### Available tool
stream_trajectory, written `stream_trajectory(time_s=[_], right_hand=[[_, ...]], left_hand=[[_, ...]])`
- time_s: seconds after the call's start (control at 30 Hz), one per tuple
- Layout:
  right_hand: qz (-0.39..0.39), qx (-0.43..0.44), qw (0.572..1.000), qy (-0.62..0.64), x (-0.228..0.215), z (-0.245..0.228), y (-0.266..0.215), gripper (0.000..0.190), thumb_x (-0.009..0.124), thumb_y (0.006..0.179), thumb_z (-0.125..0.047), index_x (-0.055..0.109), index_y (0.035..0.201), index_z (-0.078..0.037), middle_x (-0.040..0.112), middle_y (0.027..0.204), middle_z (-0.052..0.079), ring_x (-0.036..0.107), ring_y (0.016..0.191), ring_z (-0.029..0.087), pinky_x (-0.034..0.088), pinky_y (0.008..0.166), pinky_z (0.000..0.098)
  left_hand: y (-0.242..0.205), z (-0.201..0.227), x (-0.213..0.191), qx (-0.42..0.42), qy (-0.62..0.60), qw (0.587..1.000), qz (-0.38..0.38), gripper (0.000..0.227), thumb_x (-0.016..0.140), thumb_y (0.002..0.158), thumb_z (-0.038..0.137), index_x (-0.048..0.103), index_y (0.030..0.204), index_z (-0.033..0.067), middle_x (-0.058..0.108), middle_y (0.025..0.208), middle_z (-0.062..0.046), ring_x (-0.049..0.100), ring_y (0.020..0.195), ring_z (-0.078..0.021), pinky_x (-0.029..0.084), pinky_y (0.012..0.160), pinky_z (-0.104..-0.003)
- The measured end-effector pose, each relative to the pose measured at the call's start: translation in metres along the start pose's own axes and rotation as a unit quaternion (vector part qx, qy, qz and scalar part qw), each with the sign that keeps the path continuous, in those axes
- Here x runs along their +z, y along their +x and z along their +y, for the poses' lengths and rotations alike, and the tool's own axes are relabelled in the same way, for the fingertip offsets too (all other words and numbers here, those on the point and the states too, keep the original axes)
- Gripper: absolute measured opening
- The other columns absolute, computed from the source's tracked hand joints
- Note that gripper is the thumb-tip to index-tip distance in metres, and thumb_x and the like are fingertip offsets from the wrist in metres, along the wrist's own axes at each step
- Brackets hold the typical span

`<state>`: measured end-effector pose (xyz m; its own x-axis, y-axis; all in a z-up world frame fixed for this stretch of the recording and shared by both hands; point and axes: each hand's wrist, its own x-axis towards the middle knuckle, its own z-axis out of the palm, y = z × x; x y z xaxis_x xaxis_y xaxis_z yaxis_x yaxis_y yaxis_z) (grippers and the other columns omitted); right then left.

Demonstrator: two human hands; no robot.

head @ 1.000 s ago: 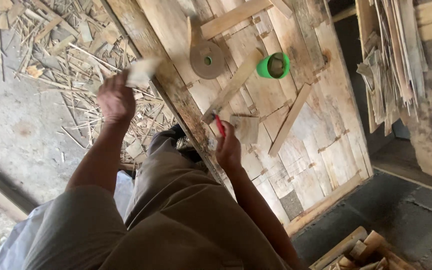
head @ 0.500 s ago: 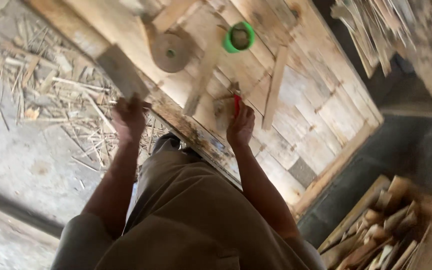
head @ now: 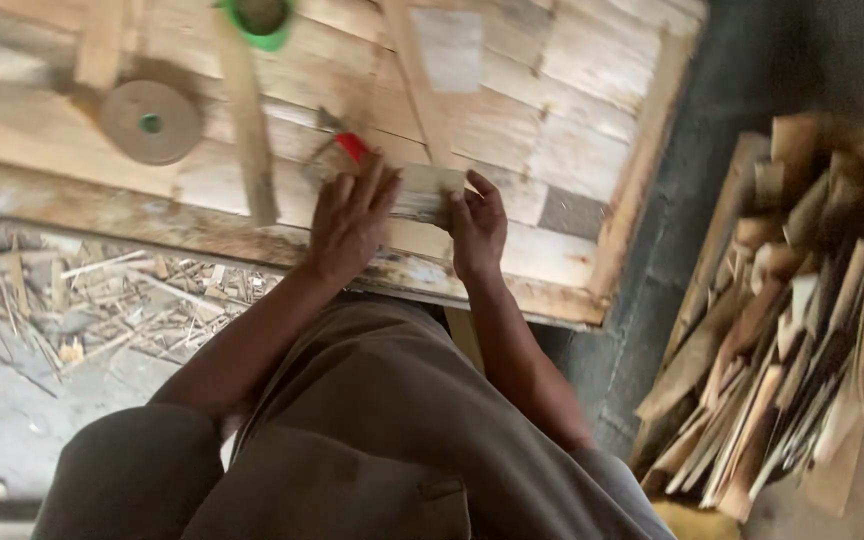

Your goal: Cutting and assembling bamboo strips to make a woven or tiled mat.

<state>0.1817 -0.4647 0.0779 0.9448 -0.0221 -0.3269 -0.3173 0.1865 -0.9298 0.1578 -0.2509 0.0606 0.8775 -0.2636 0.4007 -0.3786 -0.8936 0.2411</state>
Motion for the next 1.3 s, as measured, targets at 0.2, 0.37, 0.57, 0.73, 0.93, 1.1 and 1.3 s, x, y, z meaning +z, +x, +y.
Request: stream_trajectory(time_s=[0.2,0.37,0.57,0.73,0.93,1.1,1.3], right_hand=[[0.11,0.09,0.988,0.062,-0.101,0.029,-0.014,0.044,0.063,0.101,-0.006,0.046,0.141,0.003,0.071,0.106,0.015,0.065,0.082,0.017,0.062,0.073,0.0334],[0.215,0.051,0.974,0.048,-0.181,0.039,-0.011,0.041,0.064,0.098,-0.003,0.052,0.138,-0.003,0.071,0.101,0.011,0.067,0.08,0.014,0.059,0.067,0.03],[0.346,-0.037,0.934,-0.078,-0.261,0.036,0.018,0.037,0.063,0.099,0.002,0.058,0.135,-0.001,0.076,0.096,0.012,0.067,0.074,0.014,0.055,0.061,0.0281],[0.312,-0.108,0.938,-0.103,-0.306,0.061,0.049,0.038,0.065,0.099,0.004,0.057,0.136,0.0,0.075,0.106,0.012,0.071,0.09,0.014,0.059,0.076,0.0253],[0.314,-0.091,0.928,-0.18,-0.311,0.061,0.061,0.036,0.068,0.099,0.002,0.058,0.133,0.0,0.074,0.104,0.013,0.069,0.09,0.014,0.058,0.077,0.027],[0.339,0.008,0.915,-0.218,-0.287,0.027,0.059,0.034,0.067,0.093,-0.002,0.063,0.127,-0.004,0.077,0.102,0.012,0.074,0.079,0.014,0.064,0.06,0.0259],[0.33,-0.019,0.898,-0.289,-0.304,0.047,0.063,0.031,0.073,0.092,-0.004,0.066,0.122,-0.007,0.077,0.103,0.009,0.075,0.083,0.013,0.06,0.066,0.0241]], left_hand=[[0.022,0.062,0.051,0.089,-0.018,0.994,-0.068,0.056,0.064,0.099,0.009,0.053,0.154,0.0094,0.042,0.163,-0.019,0.053,0.116,-0.0241,0.053,0.091,-0.038],[0.059,0.115,0.049,0.168,-0.015,0.967,-0.189,0.069,0.06,0.089,0.016,0.043,0.155,0.0015,0.031,0.162,-0.023,0.049,0.131,-0.034,0.047,0.104,-0.044],[0.071,0.153,0.135,0.219,0.007,0.943,-0.251,0.061,0.055,0.093,0.014,0.045,0.15,-0.0022,0.033,0.161,-0.024,0.035,0.147,-0.0386,0.028,0.123,-0.045],[0.092,0.174,0.16,0.231,-0.029,0.919,-0.318,0.049,0.05,0.099,0.016,0.051,0.144,-0.0035,0.039,0.158,-0.021,0.035,0.148,-0.0385,0.025,0.124,-0.047],[0.092,0.175,0.177,0.201,-0.056,0.921,-0.328,0.046,0.047,0.1,0.014,0.054,0.142,-0.0026,0.04,0.157,-0.021,0.036,0.145,-0.037,0.025,0.123,-0.046],[0.097,0.177,0.177,0.213,-0.023,0.911,-0.351,0.05,0.048,0.098,0.008,0.047,0.148,0.001,0.038,0.155,-0.021,0.036,0.143,-0.0358,0.028,0.122,-0.049],[0.128,0.19,0.146,0.271,0.086,0.86,-0.422,0.06,0.048,0.097,0.009,0.037,0.156,0.0097,0.042,0.146,-0.023,0.042,0.134,-0.0375,0.037,0.117,-0.048]])
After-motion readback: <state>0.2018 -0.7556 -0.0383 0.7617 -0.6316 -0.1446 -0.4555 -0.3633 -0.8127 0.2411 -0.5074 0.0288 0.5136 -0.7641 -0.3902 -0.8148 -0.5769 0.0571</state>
